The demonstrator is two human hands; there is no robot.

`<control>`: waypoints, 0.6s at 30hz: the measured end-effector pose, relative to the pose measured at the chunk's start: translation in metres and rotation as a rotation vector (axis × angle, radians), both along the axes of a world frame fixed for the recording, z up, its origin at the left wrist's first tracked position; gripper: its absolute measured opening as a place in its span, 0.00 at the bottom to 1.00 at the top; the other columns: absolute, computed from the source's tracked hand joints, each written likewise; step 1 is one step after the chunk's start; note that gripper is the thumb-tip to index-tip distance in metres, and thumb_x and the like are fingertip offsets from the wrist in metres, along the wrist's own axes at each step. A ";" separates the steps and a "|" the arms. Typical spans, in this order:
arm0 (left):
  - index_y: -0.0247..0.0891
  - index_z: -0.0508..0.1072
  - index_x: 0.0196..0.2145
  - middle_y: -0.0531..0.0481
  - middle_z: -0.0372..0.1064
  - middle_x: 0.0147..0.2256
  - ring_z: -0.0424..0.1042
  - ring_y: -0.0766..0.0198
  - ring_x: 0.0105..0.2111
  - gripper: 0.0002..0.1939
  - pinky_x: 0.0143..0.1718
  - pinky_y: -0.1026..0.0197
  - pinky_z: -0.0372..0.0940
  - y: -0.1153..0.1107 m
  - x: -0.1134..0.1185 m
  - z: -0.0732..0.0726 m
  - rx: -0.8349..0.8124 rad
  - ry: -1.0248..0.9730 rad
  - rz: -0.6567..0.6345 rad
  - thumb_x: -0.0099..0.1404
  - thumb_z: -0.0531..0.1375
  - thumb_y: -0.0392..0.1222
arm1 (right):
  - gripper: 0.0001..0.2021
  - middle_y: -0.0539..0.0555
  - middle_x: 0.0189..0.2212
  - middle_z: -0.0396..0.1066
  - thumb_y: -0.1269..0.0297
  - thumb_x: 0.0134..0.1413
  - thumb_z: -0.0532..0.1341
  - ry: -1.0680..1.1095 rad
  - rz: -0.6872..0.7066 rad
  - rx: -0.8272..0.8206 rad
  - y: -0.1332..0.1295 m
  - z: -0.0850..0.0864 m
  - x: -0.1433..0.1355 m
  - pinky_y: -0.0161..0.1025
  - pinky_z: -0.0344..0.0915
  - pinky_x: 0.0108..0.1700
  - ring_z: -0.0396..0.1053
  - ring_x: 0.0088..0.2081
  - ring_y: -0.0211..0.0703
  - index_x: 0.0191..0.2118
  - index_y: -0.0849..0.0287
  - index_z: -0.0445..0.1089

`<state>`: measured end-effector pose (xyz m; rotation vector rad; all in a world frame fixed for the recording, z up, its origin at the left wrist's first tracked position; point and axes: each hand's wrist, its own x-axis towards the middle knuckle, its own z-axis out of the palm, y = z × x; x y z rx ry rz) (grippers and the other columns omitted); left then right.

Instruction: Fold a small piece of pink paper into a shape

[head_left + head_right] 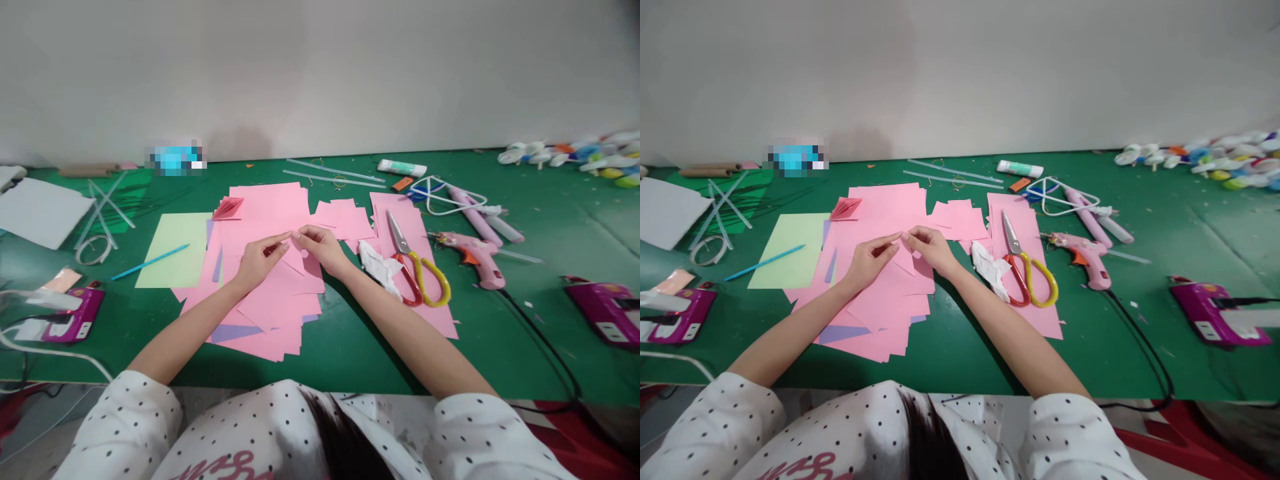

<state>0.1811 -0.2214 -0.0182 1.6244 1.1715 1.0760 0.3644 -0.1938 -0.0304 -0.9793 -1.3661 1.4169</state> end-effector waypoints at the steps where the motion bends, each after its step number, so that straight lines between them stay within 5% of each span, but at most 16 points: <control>1: 0.37 0.78 0.53 0.42 0.76 0.53 0.75 0.56 0.49 0.21 0.53 0.54 0.69 0.000 0.000 0.000 -0.004 -0.007 -0.008 0.65 0.63 0.48 | 0.22 0.46 0.21 0.65 0.41 0.48 0.68 0.006 -0.002 0.002 0.000 -0.001 0.001 0.36 0.56 0.29 0.58 0.24 0.34 0.28 0.58 0.69; 18: 0.38 0.78 0.52 0.46 0.80 0.39 0.74 0.64 0.34 0.21 0.42 0.58 0.69 0.004 -0.001 -0.002 -0.033 -0.010 -0.033 0.64 0.63 0.49 | 0.22 0.45 0.19 0.63 0.43 0.49 0.68 0.018 -0.010 0.015 0.000 -0.002 0.001 0.37 0.56 0.29 0.57 0.23 0.34 0.24 0.56 0.64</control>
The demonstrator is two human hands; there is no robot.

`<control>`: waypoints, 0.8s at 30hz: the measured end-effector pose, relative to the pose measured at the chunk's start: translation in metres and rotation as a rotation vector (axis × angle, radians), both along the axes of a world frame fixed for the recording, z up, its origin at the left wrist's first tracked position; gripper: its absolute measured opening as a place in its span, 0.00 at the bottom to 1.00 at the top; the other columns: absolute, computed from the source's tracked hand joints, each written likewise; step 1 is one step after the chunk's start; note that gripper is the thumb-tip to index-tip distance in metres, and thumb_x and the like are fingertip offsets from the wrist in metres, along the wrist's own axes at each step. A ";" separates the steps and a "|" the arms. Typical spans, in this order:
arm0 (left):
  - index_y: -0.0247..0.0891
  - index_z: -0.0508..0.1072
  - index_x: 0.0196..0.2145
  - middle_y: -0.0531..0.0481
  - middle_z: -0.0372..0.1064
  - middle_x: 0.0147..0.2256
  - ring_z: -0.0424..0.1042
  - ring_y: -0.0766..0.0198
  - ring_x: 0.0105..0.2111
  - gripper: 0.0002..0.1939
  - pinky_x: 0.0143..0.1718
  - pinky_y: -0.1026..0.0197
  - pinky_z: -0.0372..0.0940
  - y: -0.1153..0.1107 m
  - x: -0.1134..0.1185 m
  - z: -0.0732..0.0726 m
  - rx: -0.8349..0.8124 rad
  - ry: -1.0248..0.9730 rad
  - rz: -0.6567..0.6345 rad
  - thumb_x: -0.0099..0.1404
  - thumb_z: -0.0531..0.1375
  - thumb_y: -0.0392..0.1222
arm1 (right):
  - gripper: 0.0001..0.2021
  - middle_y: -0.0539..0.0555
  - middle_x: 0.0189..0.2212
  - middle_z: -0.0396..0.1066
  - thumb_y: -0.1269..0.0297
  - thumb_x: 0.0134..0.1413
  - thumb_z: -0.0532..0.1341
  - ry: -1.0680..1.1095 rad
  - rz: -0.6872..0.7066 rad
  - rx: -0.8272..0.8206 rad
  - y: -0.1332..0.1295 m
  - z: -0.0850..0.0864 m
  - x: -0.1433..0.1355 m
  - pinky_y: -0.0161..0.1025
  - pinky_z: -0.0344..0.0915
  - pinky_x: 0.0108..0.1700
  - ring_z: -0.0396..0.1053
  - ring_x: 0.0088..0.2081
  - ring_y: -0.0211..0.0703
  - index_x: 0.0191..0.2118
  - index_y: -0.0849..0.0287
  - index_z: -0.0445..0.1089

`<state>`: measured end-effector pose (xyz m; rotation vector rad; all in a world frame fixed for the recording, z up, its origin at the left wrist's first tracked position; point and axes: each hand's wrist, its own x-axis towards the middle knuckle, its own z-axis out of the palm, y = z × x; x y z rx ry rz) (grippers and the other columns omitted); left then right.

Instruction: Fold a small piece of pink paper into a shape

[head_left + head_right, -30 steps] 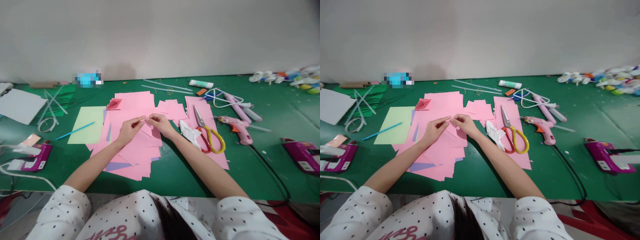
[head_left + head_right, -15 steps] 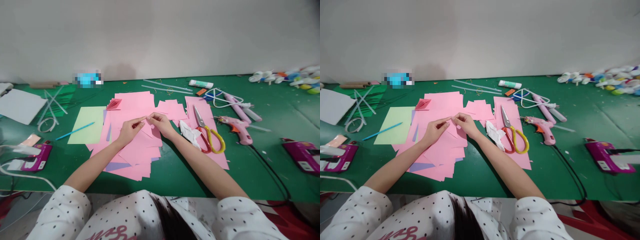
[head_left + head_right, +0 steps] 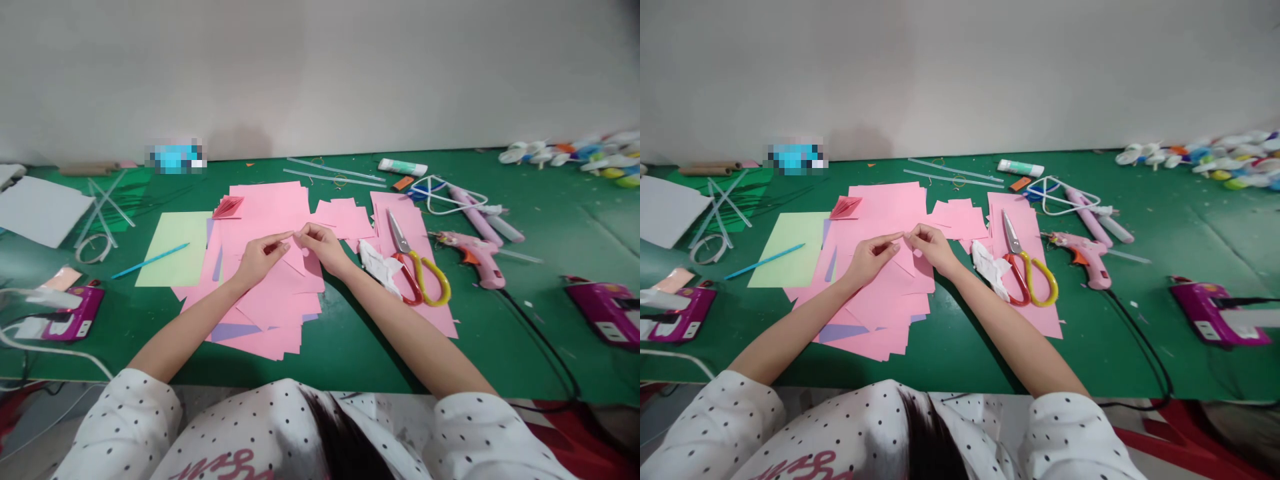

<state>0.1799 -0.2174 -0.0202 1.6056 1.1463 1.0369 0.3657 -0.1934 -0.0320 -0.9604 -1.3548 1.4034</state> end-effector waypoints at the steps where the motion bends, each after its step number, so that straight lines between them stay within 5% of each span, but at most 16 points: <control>1: 0.38 0.78 0.52 0.45 0.80 0.39 0.74 0.63 0.35 0.21 0.42 0.58 0.70 0.000 0.000 0.000 0.000 -0.004 0.000 0.64 0.63 0.49 | 0.22 0.45 0.19 0.63 0.43 0.49 0.67 -0.003 -0.003 0.001 0.000 0.000 0.000 0.37 0.56 0.29 0.57 0.23 0.34 0.25 0.56 0.65; 24: 0.37 0.79 0.51 0.45 0.80 0.38 0.74 0.63 0.33 0.20 0.39 0.59 0.69 -0.001 0.000 0.002 -0.027 0.005 -0.004 0.63 0.64 0.47 | 0.16 0.47 0.22 0.64 0.49 0.49 0.67 0.048 -0.070 -0.015 0.005 -0.006 0.000 0.37 0.59 0.30 0.60 0.26 0.36 0.30 0.57 0.67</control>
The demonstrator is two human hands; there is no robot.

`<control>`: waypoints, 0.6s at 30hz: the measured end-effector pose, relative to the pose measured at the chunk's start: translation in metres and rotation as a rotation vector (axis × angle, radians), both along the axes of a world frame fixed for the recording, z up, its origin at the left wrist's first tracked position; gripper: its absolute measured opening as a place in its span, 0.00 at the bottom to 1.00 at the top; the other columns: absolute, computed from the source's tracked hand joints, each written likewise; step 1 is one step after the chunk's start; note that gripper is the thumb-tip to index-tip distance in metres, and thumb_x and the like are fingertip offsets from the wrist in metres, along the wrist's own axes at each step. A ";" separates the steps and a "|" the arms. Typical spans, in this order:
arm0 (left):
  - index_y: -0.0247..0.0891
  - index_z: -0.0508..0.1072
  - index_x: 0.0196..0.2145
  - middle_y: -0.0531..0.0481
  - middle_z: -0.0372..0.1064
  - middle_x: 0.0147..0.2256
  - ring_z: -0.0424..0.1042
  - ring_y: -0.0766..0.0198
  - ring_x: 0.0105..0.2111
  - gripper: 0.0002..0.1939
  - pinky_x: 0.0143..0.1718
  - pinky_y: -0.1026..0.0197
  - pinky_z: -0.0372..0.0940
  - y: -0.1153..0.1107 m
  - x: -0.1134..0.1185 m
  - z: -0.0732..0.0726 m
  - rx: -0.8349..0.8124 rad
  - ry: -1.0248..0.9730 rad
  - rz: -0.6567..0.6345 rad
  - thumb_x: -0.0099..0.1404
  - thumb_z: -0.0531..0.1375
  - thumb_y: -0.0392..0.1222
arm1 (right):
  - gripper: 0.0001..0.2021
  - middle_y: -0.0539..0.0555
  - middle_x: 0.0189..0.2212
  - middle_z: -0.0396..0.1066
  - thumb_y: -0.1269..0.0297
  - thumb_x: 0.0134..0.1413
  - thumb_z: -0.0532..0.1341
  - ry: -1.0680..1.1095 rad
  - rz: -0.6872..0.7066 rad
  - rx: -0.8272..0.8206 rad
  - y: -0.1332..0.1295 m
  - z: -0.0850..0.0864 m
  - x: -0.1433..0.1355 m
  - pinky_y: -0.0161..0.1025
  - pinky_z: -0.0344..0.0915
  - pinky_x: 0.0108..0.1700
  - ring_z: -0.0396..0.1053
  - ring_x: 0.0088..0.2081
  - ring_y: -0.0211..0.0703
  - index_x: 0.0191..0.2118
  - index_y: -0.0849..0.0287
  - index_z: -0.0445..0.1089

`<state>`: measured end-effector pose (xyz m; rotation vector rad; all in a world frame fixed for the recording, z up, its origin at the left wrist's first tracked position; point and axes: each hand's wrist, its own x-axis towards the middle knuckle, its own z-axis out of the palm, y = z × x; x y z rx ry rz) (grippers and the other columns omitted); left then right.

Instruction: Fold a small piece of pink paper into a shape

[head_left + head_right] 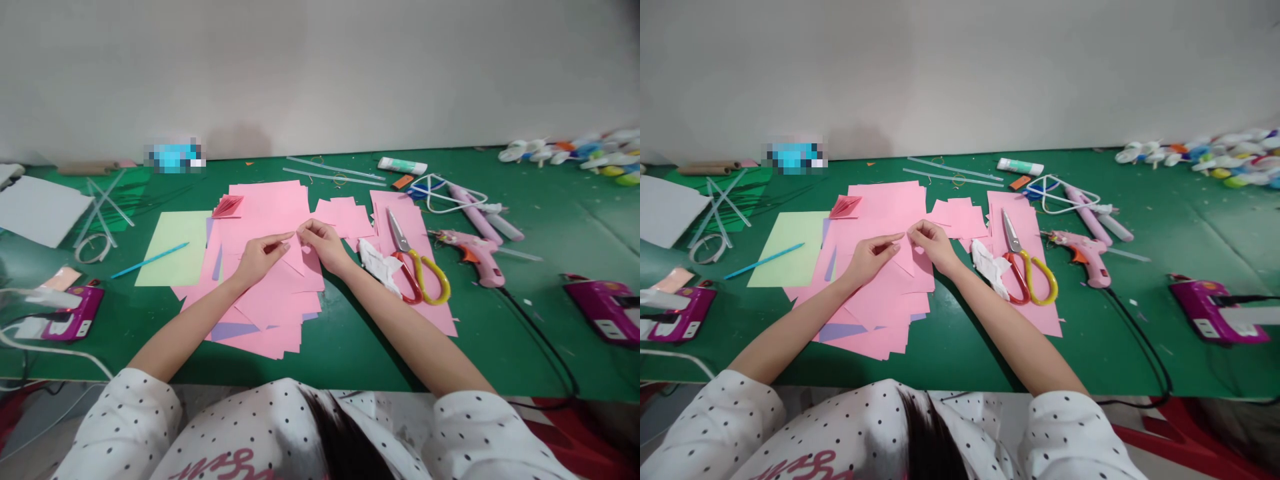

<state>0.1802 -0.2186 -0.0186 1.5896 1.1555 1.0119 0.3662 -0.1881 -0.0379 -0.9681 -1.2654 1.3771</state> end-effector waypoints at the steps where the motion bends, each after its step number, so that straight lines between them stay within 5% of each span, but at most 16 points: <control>1: 0.37 0.79 0.51 0.45 0.80 0.39 0.74 0.62 0.34 0.20 0.40 0.59 0.69 0.000 0.000 0.000 0.000 -0.002 0.000 0.63 0.65 0.47 | 0.16 0.47 0.22 0.64 0.49 0.49 0.67 0.001 -0.004 0.000 0.000 0.000 0.000 0.37 0.59 0.30 0.60 0.26 0.36 0.30 0.57 0.67; 18: 0.37 0.79 0.51 0.43 0.80 0.45 0.77 0.59 0.41 0.21 0.49 0.55 0.70 0.000 0.000 -0.002 0.012 0.009 -0.004 0.63 0.65 0.49 | 0.19 0.46 0.21 0.62 0.44 0.50 0.67 -0.021 -0.009 0.036 0.000 -0.001 -0.001 0.37 0.57 0.29 0.58 0.24 0.35 0.29 0.56 0.66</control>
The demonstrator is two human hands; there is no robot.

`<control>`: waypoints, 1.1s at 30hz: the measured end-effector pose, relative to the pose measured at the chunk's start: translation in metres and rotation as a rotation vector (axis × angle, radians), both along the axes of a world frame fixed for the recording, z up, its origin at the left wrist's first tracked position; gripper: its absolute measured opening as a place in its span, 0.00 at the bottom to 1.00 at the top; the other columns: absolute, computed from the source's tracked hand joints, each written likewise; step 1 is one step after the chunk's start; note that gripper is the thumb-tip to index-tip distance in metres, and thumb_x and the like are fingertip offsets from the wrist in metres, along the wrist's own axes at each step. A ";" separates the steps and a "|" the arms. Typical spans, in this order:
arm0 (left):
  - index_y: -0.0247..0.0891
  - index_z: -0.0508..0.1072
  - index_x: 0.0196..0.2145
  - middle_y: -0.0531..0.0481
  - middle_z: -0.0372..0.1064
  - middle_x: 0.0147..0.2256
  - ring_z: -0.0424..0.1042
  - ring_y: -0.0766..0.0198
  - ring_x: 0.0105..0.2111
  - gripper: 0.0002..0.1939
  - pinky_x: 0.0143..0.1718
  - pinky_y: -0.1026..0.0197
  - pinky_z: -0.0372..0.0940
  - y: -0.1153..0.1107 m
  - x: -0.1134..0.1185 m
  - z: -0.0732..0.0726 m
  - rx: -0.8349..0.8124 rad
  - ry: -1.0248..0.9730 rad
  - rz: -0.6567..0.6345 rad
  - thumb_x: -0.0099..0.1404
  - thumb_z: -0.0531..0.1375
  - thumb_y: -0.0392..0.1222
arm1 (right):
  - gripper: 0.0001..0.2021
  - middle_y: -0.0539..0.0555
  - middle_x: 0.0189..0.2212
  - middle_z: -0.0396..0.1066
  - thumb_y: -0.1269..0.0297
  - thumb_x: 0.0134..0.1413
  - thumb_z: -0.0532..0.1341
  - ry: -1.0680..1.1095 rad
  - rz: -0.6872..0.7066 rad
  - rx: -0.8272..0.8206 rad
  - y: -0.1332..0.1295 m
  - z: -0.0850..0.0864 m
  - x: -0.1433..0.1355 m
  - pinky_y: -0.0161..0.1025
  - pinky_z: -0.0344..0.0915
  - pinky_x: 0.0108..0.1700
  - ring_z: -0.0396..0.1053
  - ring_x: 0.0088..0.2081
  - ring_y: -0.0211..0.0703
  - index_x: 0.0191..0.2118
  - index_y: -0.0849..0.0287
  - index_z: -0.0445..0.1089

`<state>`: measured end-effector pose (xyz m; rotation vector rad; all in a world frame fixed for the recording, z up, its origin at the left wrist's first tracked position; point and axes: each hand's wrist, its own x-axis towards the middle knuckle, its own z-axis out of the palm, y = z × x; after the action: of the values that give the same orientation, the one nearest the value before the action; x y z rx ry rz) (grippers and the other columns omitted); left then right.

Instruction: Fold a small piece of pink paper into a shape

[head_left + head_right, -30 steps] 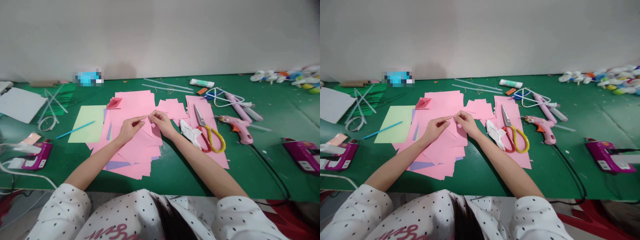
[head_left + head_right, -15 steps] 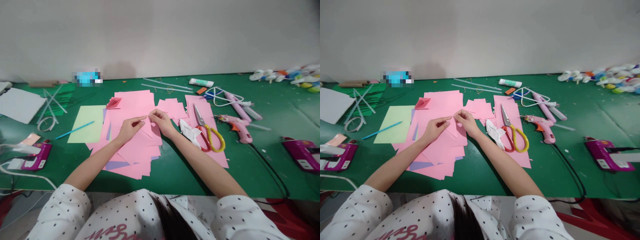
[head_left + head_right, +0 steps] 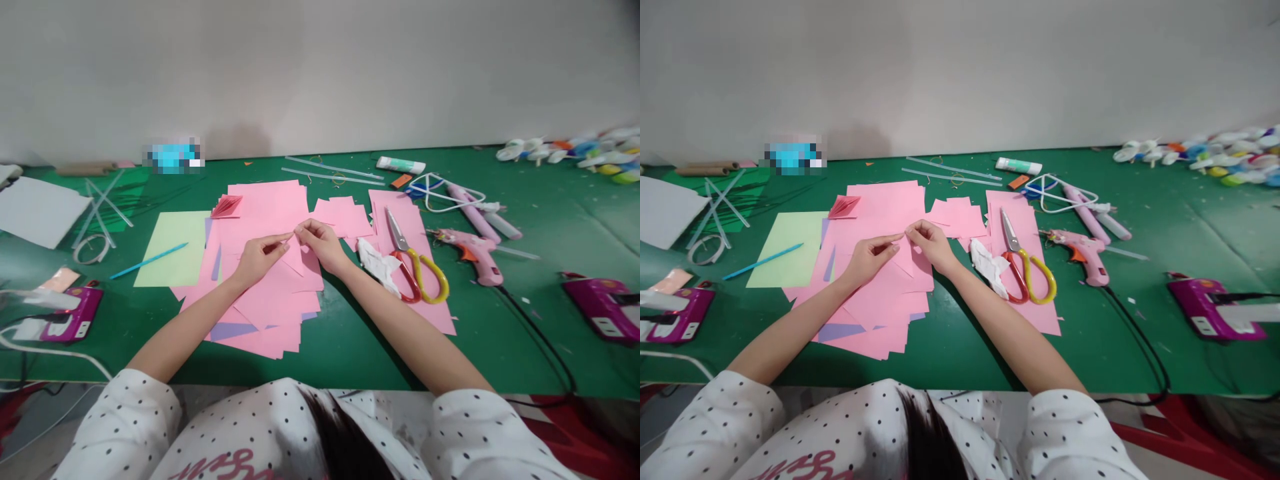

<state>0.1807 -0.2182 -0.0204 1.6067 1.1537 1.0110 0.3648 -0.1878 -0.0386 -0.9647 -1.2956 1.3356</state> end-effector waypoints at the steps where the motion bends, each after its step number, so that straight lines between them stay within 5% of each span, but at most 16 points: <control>1: 0.37 0.79 0.51 0.43 0.80 0.46 0.78 0.58 0.43 0.21 0.51 0.55 0.70 0.000 0.000 0.000 -0.001 -0.001 -0.001 0.63 0.65 0.48 | 0.19 0.46 0.21 0.62 0.44 0.50 0.67 0.000 -0.002 -0.005 0.000 0.000 0.000 0.37 0.57 0.29 0.59 0.25 0.35 0.29 0.56 0.67; 9: 0.38 0.78 0.52 0.45 0.75 0.53 0.73 0.53 0.56 0.20 0.62 0.50 0.65 0.001 -0.002 0.000 0.002 0.014 -0.025 0.65 0.64 0.48 | 0.21 0.46 0.21 0.62 0.42 0.49 0.66 -0.035 -0.045 -0.013 0.002 -0.005 0.000 0.36 0.56 0.29 0.58 0.25 0.35 0.29 0.56 0.66; 33: 0.39 0.78 0.53 0.46 0.74 0.54 0.73 0.54 0.57 0.20 0.64 0.50 0.63 0.001 -0.002 0.000 0.028 0.006 -0.017 0.66 0.62 0.49 | 0.19 0.47 0.22 0.65 0.44 0.49 0.66 -0.041 0.012 -0.005 -0.001 0.001 0.000 0.37 0.59 0.29 0.61 0.25 0.37 0.30 0.56 0.68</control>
<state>0.1785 -0.2173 -0.0207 1.6399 1.1325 1.0167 0.3653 -0.1890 -0.0379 -0.9938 -1.3321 1.3351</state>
